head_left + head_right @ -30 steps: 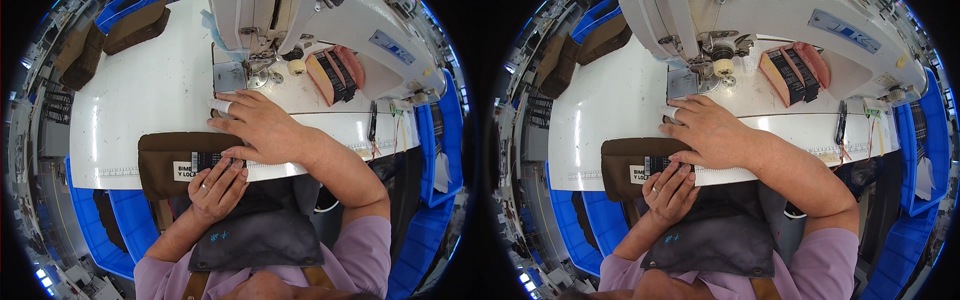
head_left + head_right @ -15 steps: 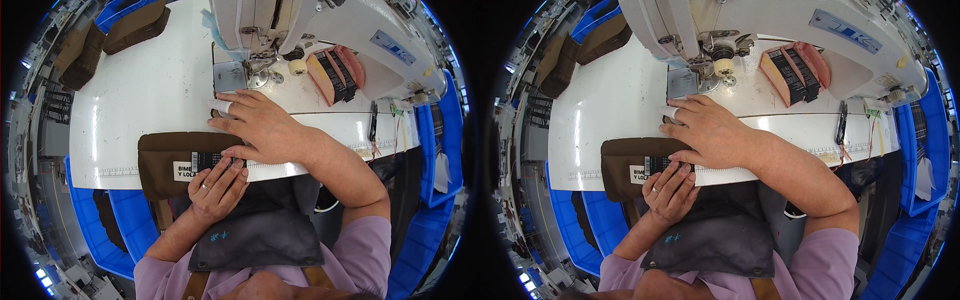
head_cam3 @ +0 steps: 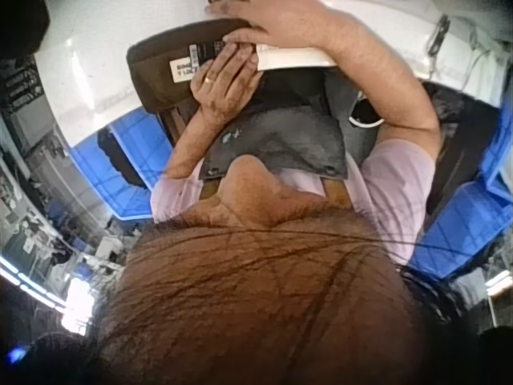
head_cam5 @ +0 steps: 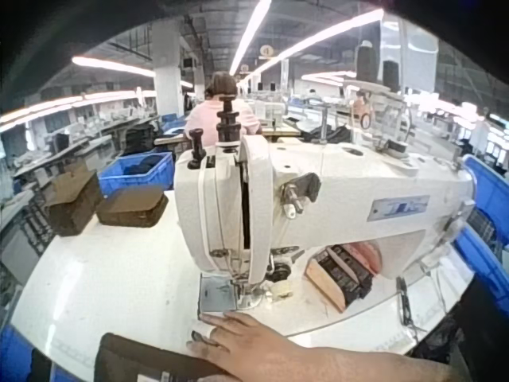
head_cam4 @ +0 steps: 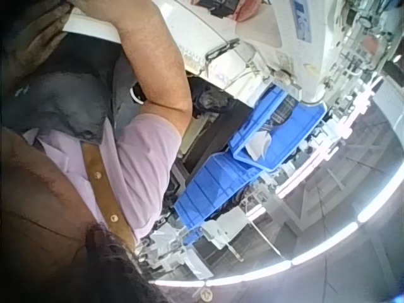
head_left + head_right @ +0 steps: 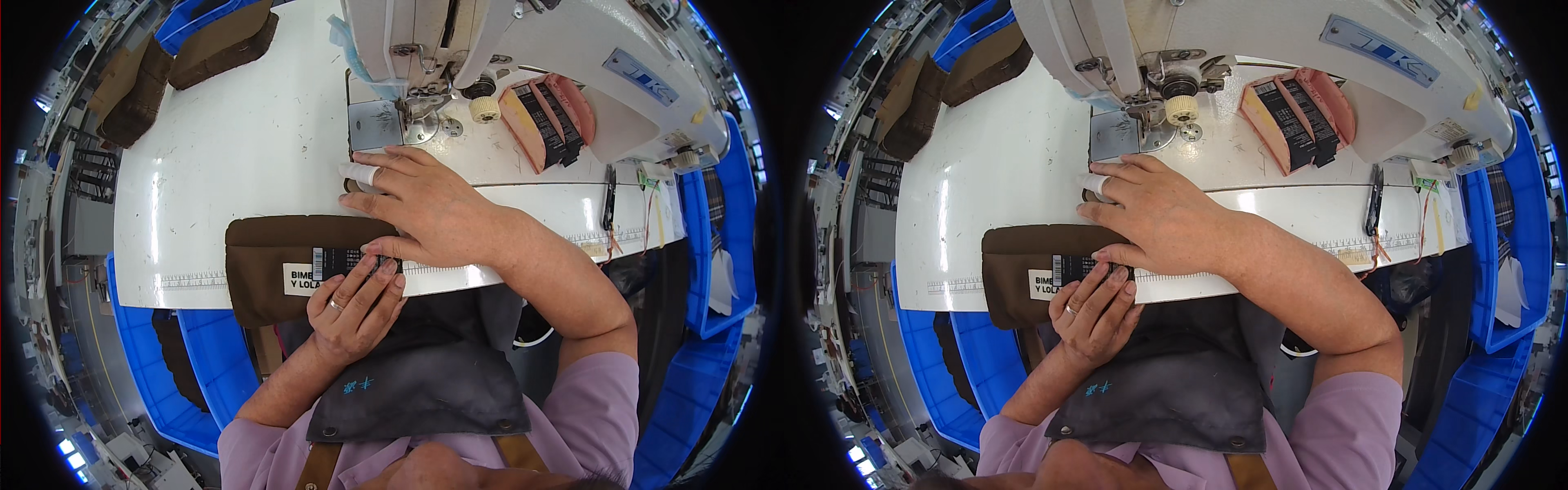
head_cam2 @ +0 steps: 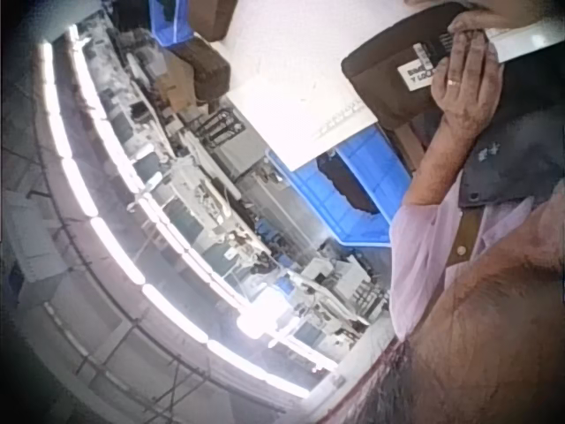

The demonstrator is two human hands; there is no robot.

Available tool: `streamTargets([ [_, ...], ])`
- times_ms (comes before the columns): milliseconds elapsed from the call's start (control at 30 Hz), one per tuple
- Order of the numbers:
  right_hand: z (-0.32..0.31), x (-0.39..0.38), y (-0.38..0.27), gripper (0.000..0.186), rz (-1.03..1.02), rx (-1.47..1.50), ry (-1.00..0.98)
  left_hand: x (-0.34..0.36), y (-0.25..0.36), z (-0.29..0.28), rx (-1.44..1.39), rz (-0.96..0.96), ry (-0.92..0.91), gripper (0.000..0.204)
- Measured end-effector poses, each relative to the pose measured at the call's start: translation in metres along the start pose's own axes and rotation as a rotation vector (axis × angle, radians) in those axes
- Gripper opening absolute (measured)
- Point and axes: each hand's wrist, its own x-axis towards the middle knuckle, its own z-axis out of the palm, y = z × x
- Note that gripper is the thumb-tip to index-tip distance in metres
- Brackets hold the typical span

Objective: The person sews fabric pieces with a sewing machine, takes tags from a container, and stitches the tags onto the fabric pieces.

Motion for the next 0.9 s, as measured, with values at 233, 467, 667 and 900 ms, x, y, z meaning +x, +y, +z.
streamTargets([
  [233, -0.0001, 0.0003, 0.0002, 0.054, -0.002, -0.001, -0.001, 0.0002, 0.0001, 0.0001, 0.002, -0.002, 0.004, 0.023],
  [467, -0.0006, 0.0004, -0.0001, 0.053, -0.004, -0.003, 0.005, -0.0044, -0.0042, 0.0008, 0.018, 0.048, -0.022, 0.025],
  [667, -0.0006, 0.0007, 0.0003, 0.053, -0.007, 0.002, 0.008, -0.0039, -0.0041, 0.0014, 0.015, 0.05, -0.016, 0.024],
  [900, -0.0002, 0.0007, 0.0006, 0.053, -0.007, 0.005, 0.011, -0.0002, 0.0005, 0.0007, 0.005, -0.002, -0.007, 0.025],
])
